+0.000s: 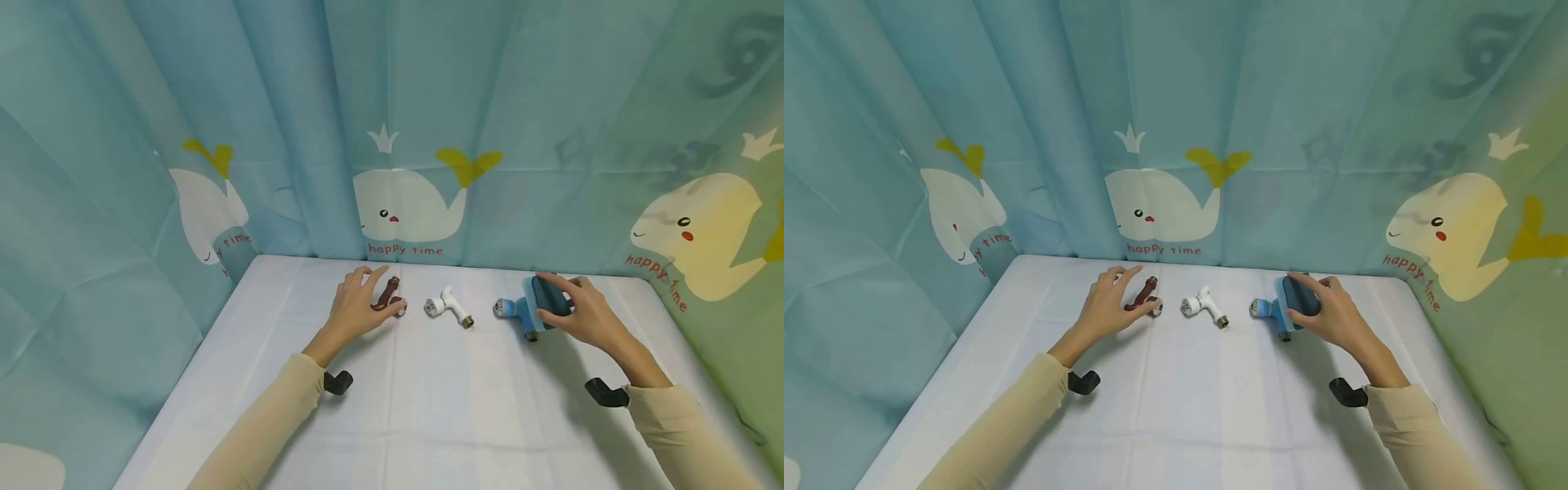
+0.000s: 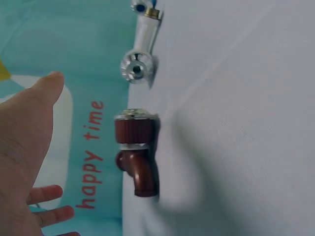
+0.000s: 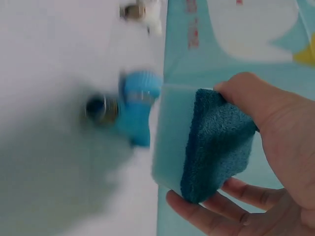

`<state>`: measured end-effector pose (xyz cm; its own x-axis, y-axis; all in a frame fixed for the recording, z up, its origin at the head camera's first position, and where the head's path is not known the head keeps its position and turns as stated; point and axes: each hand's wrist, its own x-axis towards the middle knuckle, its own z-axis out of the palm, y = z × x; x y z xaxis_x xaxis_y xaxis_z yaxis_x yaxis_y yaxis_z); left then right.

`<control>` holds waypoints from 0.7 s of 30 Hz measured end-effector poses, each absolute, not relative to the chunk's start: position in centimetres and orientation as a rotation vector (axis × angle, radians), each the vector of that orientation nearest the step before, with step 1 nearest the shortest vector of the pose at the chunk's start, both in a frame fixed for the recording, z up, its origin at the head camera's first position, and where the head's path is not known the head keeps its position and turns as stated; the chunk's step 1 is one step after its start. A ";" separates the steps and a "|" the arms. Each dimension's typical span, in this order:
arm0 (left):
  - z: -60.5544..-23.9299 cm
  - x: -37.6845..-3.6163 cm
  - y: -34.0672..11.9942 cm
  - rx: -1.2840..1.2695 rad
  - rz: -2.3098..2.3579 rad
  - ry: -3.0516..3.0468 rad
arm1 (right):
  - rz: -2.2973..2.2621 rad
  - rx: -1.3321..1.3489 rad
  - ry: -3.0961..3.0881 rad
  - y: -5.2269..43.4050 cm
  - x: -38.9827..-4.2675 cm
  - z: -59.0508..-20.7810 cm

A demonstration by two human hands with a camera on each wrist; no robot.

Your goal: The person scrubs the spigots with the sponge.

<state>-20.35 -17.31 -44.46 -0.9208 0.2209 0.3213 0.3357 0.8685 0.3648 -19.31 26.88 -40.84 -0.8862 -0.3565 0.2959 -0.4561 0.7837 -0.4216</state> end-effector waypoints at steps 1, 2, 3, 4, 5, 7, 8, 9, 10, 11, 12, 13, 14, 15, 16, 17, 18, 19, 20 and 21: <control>-44.3 -20.0 -17.5 -0.424 -0.621 -2.761 | 0.713 0.624 -2.799 27.6 -19.7 -40.9; -44.1 -19.7 -17.7 -0.427 -0.629 -2.751 | 0.701 0.609 -2.823 28.2 -20.0 -40.9; -44.0 -19.3 -17.9 -0.427 -0.636 -2.744 | 0.692 0.592 -2.849 28.9 -20.4 -40.9; -43.9 -19.0 -18.1 -0.428 -0.638 -2.736 | 0.684 0.576 -2.876 29.5 -20.8 -41.0; -43.8 -18.8 -18.3 -0.431 -0.645 -2.729 | 0.675 0.562 -2.906 30.1 -21.1 -41.1; -43.8 -18.3 -18.6 -0.444 -0.660 -2.708 | 0.659 0.535 -2.965 31.1 -21.8 -41.4; -43.7 -18.0 -18.7 -0.450 -0.669 -2.700 | 0.654 0.523 -2.991 31.6 -22.1 -41.6; -43.7 -17.8 -18.9 -0.454 -0.676 -2.692 | 0.645 0.506 -3.019 32.0 -22.4 -41.8; -43.6 -17.6 -19.0 -0.458 -0.688 -2.680 | 0.635 0.490 -3.046 32.5 -22.7 -42.0; -43.6 -17.4 -19.1 -0.462 -0.702 -2.669 | 0.619 0.476 -3.069 32.9 -22.9 -42.2; -43.6 -17.2 -19.3 -0.465 -0.712 -2.657 | 0.607 0.460 -3.086 33.3 -23.1 -42.5; -43.6 -17.1 -19.4 -0.467 -0.719 -2.644 | 0.594 0.447 -3.097 33.7 -23.3 -42.7; -43.5 -17.0 -19.5 -0.465 -0.729 -2.638 | 0.576 0.435 -3.111 34.0 -23.4 -42.9; -43.6 -16.9 -19.7 -0.465 -0.732 -2.631 | 0.561 0.427 -3.123 34.3 -23.5 -43.2; -43.6 -16.8 -19.8 -0.464 -0.735 -2.624 | 0.550 0.424 -3.133 34.5 -23.6 -43.3; -43.7 -16.8 -20.0 -0.462 -0.734 -2.621 | 0.539 0.422 -3.140 34.7 -23.6 -43.5; -43.8 -16.7 -20.2 -0.459 -0.732 -2.616 | 0.535 0.423 -3.144 34.8 -23.6 -43.7; -43.9 -16.7 -20.3 -0.457 -0.733 -2.612 | 0.531 0.424 -3.149 34.9 -23.7 -43.8; -44.0 -16.7 -20.5 -0.455 -0.736 -2.609 | 0.532 0.422 -3.157 34.9 -23.7 -43.9; -44.1 -16.6 -20.7 -0.453 -0.738 -2.606 | 0.535 0.423 -3.159 34.9 -23.7 -43.9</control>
<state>-16.63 -20.67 -44.12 -0.8706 0.1977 0.4505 0.4045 0.8088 0.4268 -23.75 34.88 -43.94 -0.9617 -0.2705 -0.0447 -0.2407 0.9111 -0.3345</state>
